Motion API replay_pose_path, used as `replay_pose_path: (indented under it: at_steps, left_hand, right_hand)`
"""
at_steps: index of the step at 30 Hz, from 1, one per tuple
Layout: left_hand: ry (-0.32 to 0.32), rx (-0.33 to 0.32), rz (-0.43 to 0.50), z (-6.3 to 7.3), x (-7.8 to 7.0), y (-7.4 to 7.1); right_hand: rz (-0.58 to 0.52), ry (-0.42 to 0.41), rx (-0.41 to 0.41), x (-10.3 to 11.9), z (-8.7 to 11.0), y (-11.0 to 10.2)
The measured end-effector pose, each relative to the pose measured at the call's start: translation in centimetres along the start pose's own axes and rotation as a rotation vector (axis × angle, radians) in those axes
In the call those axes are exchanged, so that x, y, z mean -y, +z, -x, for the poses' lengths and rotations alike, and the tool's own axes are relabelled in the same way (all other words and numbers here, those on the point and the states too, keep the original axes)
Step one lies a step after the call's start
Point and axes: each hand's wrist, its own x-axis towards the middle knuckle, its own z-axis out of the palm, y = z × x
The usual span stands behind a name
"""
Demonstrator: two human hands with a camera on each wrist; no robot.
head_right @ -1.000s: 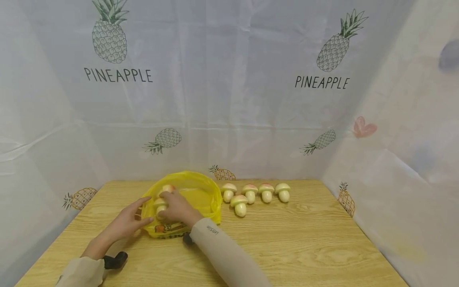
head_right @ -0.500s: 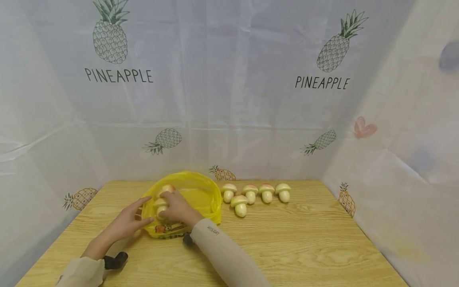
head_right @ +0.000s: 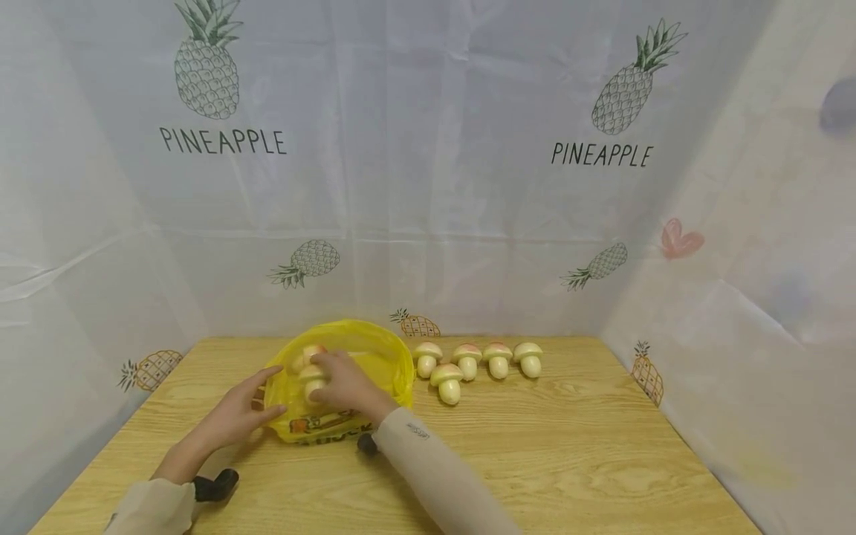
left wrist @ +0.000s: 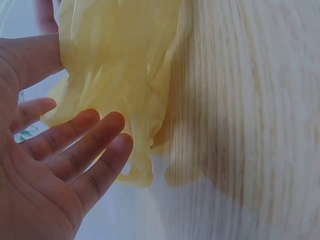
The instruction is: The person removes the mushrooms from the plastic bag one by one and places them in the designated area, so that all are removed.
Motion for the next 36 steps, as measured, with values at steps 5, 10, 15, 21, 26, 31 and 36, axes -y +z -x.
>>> replay_pose_path:
  at_steps: [5,10,15,21,26,31,36]
  left_hand:
    - [0.008,-0.010,0.005,-0.1,0.2,0.2]
    - [0.013,-0.016,0.005,-0.1,0.3,0.2]
    - [0.013,-0.015,-0.012,0.0,0.3,0.1]
    - [0.018,-0.017,-0.017,0.0,0.2,-0.1]
    - [0.020,-0.014,-0.009,0.1,0.0,-0.3]
    - [0.019,-0.013,-0.014,0.1,-0.1,-0.2]
    - [0.018,-0.014,-0.015,0.0,0.0,0.0]
  right_hand:
    - [0.023,-0.027,0.011,-0.5,1.1,-1.3]
    - [0.022,-0.060,-0.011,-0.6,2.1,-2.3]
    - [-0.008,-0.073,-0.015,-0.9,3.2,-3.3]
    - [-0.053,-0.063,-0.029,-1.8,4.2,-4.5]
    - [-0.107,-0.060,-0.050,-2.8,5.4,-5.4]
    - [-0.145,-0.078,-0.100,-3.8,6.7,-6.2]
    - [-0.135,-0.094,-0.137,-4.9,7.7,-7.0]
